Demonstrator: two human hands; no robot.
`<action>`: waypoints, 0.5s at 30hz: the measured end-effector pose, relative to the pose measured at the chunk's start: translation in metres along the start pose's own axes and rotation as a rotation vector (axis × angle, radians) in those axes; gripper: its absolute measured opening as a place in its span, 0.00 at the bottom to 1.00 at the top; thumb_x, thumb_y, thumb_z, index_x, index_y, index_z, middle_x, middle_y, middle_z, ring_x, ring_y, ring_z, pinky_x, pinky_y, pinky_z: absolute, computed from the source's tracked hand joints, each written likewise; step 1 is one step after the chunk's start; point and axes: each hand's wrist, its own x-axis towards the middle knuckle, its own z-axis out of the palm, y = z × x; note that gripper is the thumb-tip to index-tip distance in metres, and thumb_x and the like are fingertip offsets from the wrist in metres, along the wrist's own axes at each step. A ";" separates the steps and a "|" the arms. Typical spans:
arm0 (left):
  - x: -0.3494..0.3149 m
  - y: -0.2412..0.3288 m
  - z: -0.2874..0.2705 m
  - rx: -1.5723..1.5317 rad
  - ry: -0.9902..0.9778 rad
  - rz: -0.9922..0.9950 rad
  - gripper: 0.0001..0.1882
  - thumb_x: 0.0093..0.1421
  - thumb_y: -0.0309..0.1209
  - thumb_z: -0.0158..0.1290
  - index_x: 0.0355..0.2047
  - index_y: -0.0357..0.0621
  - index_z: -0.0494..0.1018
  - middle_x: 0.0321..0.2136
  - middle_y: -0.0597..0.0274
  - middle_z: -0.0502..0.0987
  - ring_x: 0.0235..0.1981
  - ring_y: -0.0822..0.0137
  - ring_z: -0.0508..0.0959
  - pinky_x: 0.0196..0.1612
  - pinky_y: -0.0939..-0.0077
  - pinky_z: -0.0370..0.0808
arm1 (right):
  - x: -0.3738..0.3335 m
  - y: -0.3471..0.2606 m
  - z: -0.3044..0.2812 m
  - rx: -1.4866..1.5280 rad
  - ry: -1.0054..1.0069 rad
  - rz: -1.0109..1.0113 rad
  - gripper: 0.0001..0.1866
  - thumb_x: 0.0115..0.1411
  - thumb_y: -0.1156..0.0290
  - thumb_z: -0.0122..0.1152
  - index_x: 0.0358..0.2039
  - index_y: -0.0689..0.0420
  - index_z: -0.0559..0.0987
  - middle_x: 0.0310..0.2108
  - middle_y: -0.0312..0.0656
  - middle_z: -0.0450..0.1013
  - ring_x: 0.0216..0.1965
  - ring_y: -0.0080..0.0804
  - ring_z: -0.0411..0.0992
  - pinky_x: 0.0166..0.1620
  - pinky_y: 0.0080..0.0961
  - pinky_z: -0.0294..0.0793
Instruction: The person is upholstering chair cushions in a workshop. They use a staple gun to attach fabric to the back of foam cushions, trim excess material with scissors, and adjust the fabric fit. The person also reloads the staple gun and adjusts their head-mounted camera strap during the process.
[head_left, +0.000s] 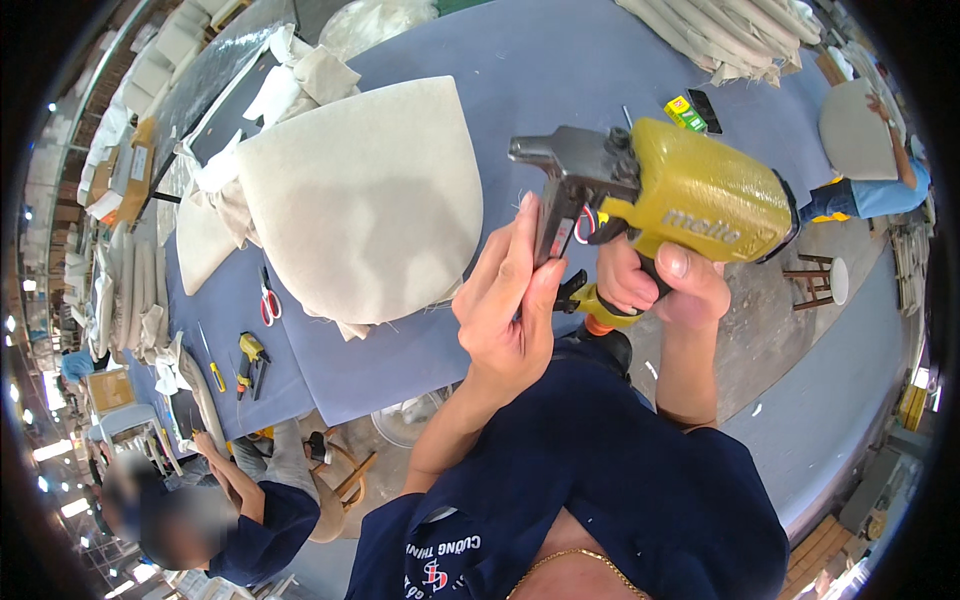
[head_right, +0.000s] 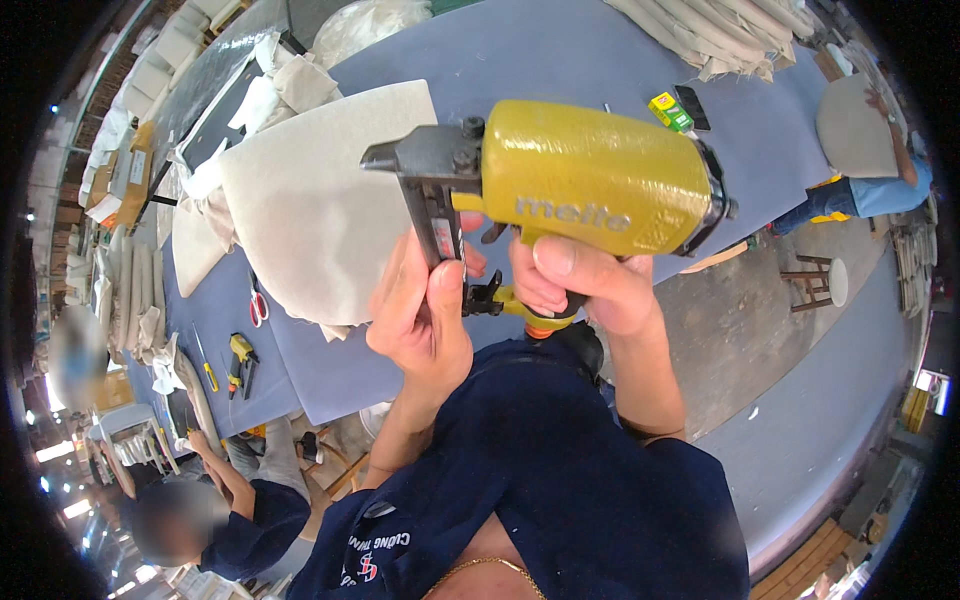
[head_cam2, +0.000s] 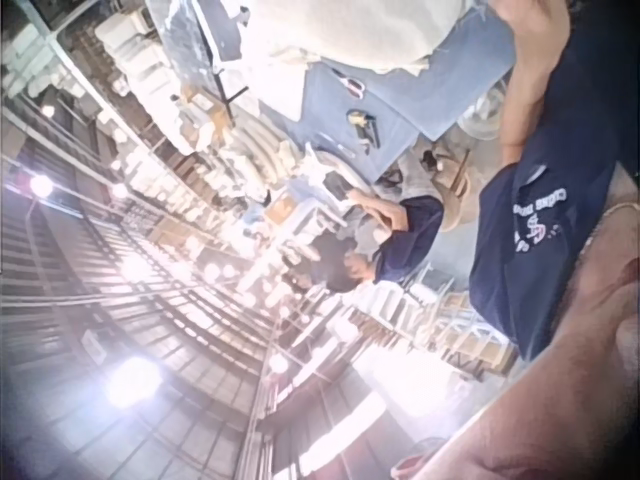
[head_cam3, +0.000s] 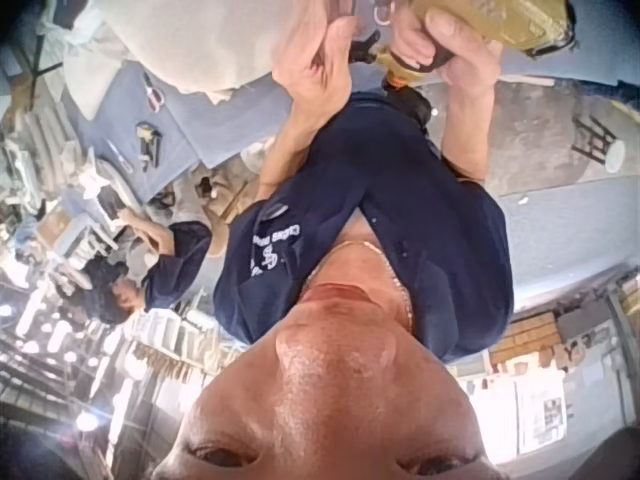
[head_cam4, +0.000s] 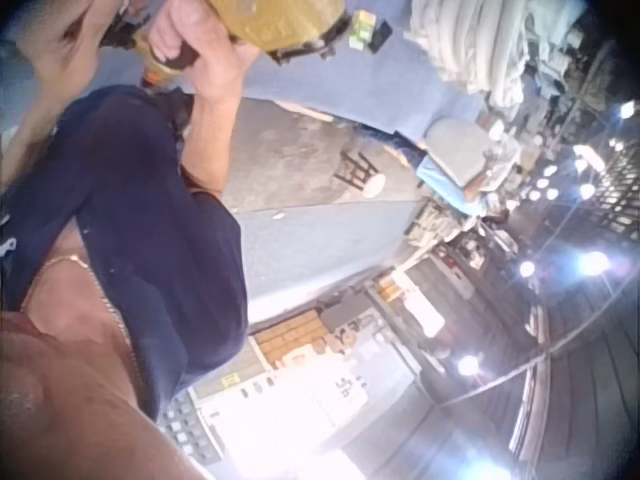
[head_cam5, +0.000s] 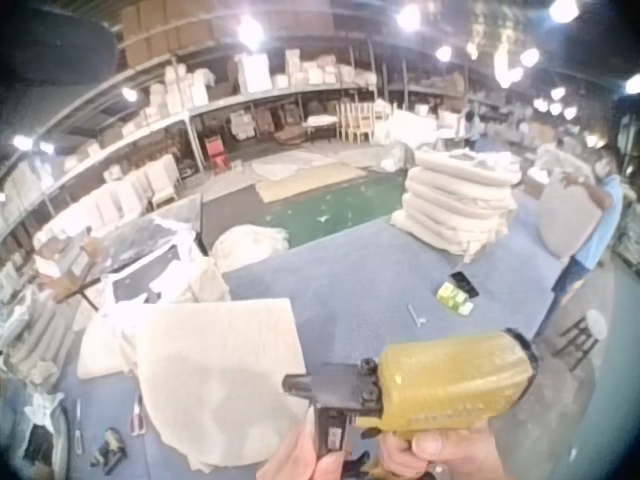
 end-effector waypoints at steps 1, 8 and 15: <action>-0.001 0.001 0.001 0.007 0.010 0.021 0.24 0.61 0.16 0.57 0.58 0.20 0.71 0.37 0.40 0.80 0.32 0.59 0.80 0.37 0.74 0.77 | 0.001 0.000 -0.003 -0.002 -0.044 -0.004 0.24 0.67 0.53 0.55 0.32 0.67 0.69 0.16 0.35 0.60 0.14 0.25 0.60 0.20 0.25 0.61; -0.005 0.005 0.006 0.053 0.005 0.082 0.24 0.59 0.15 0.59 0.55 0.18 0.72 0.39 0.37 0.80 0.33 0.54 0.81 0.38 0.72 0.78 | -0.005 0.014 -0.015 0.225 -0.072 -0.050 0.45 0.63 0.59 0.62 0.71 0.67 0.51 0.18 0.36 0.62 0.15 0.21 0.57 0.20 0.22 0.58; -0.007 -0.013 0.007 0.040 -0.029 0.007 0.23 0.59 0.16 0.60 0.55 0.21 0.73 0.40 0.39 0.80 0.35 0.50 0.82 0.41 0.69 0.79 | 0.000 0.024 -0.029 0.028 0.018 0.001 0.49 0.61 0.57 0.63 0.72 0.66 0.47 0.16 0.34 0.61 0.12 0.22 0.56 0.18 0.23 0.58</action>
